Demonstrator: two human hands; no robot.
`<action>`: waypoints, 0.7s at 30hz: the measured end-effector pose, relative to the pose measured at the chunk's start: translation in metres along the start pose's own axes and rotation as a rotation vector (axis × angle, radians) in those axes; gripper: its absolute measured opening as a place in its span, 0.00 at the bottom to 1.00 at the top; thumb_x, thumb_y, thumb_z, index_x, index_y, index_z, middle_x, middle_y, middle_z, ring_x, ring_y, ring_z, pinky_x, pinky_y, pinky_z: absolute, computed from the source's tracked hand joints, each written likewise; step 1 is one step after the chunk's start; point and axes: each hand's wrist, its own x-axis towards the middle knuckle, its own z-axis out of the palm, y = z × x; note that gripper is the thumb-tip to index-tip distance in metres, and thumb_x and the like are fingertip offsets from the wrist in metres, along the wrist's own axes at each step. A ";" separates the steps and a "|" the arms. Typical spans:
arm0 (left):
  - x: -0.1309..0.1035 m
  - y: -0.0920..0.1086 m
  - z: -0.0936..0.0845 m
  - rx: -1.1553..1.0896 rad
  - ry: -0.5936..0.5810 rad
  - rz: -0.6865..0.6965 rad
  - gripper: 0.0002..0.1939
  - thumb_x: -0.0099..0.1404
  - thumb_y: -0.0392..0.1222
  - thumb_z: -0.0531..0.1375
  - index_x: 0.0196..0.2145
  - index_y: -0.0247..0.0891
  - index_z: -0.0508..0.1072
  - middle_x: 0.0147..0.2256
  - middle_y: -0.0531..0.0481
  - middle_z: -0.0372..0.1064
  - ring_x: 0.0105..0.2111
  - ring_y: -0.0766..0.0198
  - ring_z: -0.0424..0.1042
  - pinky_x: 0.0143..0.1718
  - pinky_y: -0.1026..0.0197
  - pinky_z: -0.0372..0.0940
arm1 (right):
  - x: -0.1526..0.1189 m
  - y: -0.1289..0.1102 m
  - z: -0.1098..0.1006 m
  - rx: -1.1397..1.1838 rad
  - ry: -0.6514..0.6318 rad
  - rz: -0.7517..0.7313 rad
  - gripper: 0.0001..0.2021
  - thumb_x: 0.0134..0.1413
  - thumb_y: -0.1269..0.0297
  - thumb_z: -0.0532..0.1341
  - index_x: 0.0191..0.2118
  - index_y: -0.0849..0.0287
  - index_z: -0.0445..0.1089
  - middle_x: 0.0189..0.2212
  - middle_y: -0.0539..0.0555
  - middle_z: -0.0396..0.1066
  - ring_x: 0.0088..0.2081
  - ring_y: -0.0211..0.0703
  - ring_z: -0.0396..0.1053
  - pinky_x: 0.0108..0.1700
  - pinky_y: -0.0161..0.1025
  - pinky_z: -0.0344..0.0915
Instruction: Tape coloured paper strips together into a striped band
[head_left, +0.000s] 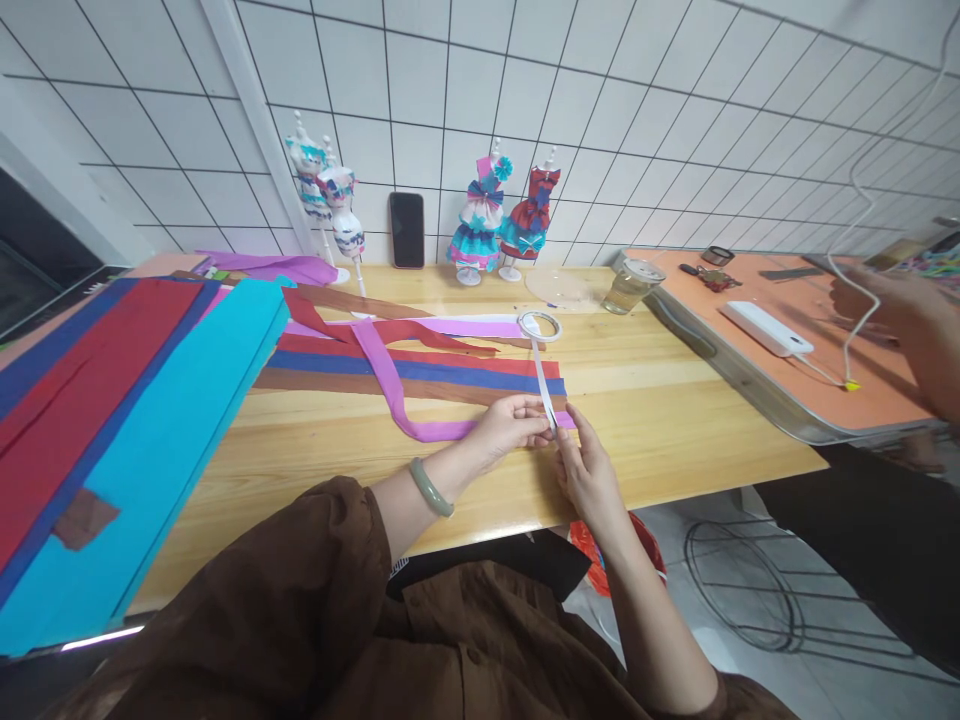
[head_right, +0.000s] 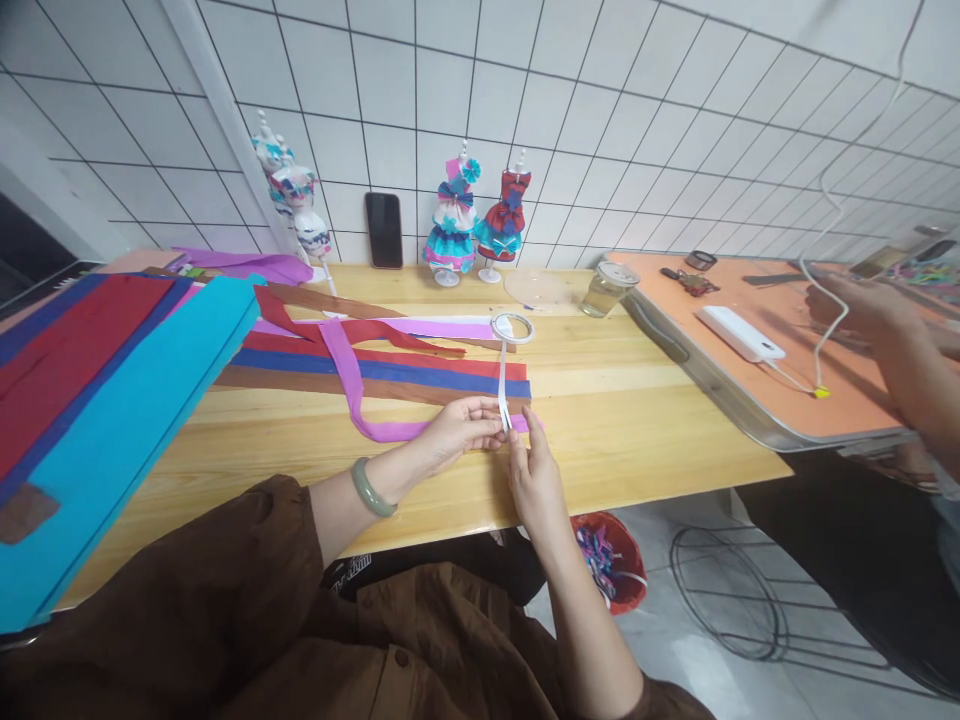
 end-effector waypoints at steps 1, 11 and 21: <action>0.000 0.000 0.000 -0.003 -0.008 -0.005 0.12 0.55 0.29 0.61 0.38 0.31 0.69 0.29 0.47 0.69 0.27 0.69 0.70 0.34 0.62 0.65 | 0.000 0.000 0.000 0.001 0.005 0.004 0.34 0.53 0.47 0.52 0.61 0.61 0.53 0.27 0.55 0.68 0.25 0.43 0.65 0.23 0.38 0.60; -0.002 0.003 0.001 -0.028 0.001 -0.037 0.09 0.58 0.33 0.59 0.38 0.32 0.70 0.29 0.46 0.70 0.26 0.68 0.70 0.32 0.61 0.65 | -0.005 -0.007 -0.001 0.015 -0.009 0.043 0.38 0.50 0.42 0.52 0.61 0.63 0.52 0.17 0.46 0.58 0.17 0.39 0.55 0.20 0.37 0.54; 0.005 0.000 -0.007 -0.108 0.001 0.029 0.09 0.54 0.35 0.63 0.34 0.30 0.71 0.28 0.48 0.68 0.28 0.69 0.68 0.32 0.63 0.63 | -0.017 -0.017 -0.003 0.031 -0.064 0.089 0.40 0.49 0.42 0.53 0.63 0.60 0.48 0.15 0.44 0.53 0.17 0.39 0.52 0.21 0.37 0.51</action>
